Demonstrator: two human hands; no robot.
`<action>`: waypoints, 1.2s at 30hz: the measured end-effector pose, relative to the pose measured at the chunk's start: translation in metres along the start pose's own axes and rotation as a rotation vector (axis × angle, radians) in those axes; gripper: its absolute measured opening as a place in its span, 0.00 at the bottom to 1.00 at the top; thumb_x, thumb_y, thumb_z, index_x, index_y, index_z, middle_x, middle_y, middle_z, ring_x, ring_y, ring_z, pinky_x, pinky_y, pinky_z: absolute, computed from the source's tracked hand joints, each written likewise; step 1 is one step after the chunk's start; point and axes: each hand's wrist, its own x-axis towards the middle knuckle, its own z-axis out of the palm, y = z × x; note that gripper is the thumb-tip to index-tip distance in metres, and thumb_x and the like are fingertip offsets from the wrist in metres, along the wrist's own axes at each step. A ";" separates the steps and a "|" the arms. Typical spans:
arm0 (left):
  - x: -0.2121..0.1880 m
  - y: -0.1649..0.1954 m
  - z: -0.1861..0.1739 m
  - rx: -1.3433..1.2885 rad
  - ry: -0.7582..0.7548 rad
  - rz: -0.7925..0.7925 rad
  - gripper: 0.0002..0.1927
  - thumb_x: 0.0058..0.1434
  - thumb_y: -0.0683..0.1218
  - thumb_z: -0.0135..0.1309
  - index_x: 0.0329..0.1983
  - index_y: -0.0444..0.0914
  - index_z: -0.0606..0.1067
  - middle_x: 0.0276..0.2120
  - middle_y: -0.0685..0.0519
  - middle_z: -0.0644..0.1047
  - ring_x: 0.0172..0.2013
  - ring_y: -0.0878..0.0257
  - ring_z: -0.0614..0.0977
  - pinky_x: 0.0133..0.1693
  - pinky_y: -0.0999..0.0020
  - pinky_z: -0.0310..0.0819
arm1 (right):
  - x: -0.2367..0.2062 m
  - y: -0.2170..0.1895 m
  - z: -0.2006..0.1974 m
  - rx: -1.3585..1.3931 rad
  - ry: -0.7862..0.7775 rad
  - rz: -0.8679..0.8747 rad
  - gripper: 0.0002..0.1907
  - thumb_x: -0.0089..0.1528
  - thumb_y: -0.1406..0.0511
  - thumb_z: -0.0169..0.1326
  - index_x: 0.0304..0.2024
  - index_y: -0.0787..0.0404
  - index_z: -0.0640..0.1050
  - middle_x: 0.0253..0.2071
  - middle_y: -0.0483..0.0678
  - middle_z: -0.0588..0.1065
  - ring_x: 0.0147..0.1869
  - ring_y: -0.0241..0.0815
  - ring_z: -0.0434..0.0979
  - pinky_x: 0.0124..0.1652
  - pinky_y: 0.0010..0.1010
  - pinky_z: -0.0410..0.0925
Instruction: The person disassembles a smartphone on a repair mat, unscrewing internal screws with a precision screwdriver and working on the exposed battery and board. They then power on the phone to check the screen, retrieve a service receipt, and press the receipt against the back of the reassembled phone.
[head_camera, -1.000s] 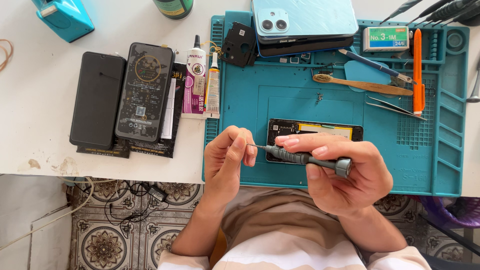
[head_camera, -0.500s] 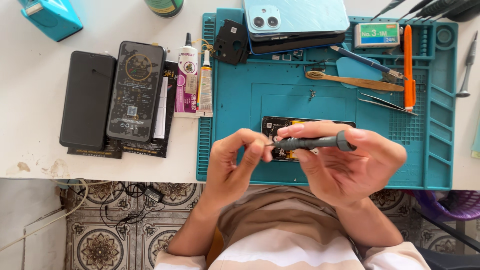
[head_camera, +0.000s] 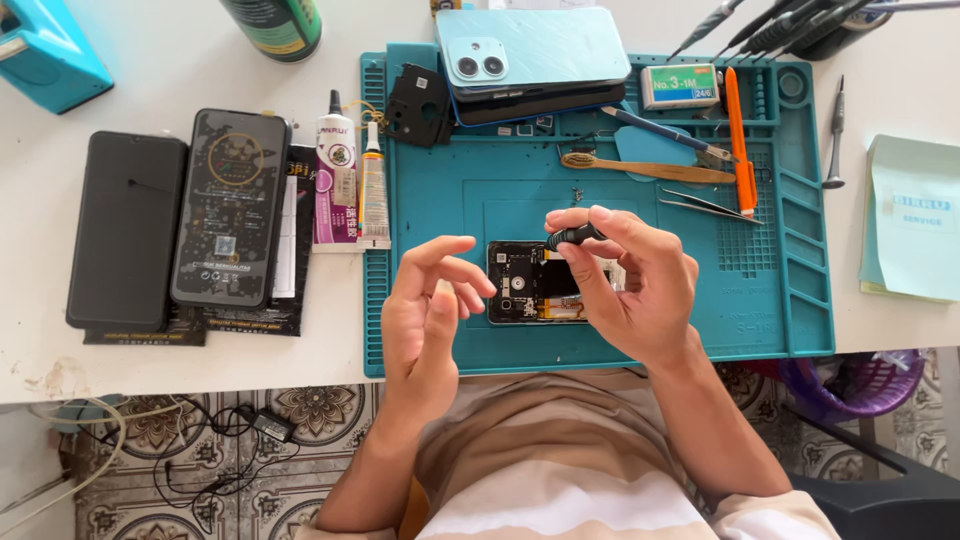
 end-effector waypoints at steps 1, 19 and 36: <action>0.000 0.000 0.000 -0.002 -0.009 0.002 0.26 0.78 0.59 0.43 0.65 0.33 0.69 0.41 0.51 0.78 0.39 0.69 0.73 0.44 0.73 0.70 | 0.000 0.000 0.000 -0.008 0.002 0.007 0.23 0.70 0.79 0.56 0.64 0.61 0.64 0.51 0.57 0.77 0.57 0.49 0.83 0.44 0.28 0.81; 0.003 0.008 0.001 0.107 -0.042 0.000 0.23 0.76 0.56 0.45 0.60 0.34 0.71 0.39 0.52 0.79 0.38 0.69 0.75 0.43 0.74 0.71 | 0.020 -0.024 -0.022 -0.271 -0.152 0.011 0.24 0.62 0.73 0.67 0.59 0.59 0.75 0.49 0.53 0.77 0.51 0.45 0.78 0.48 0.31 0.72; 0.008 0.018 0.039 1.168 -0.139 0.279 0.29 0.64 0.59 0.57 0.61 0.35 0.76 0.59 0.47 0.75 0.59 0.48 0.72 0.56 0.53 0.66 | 0.020 -0.013 -0.017 -0.167 -0.126 -0.101 0.25 0.64 0.75 0.64 0.60 0.53 0.72 0.50 0.49 0.80 0.49 0.44 0.80 0.53 0.35 0.72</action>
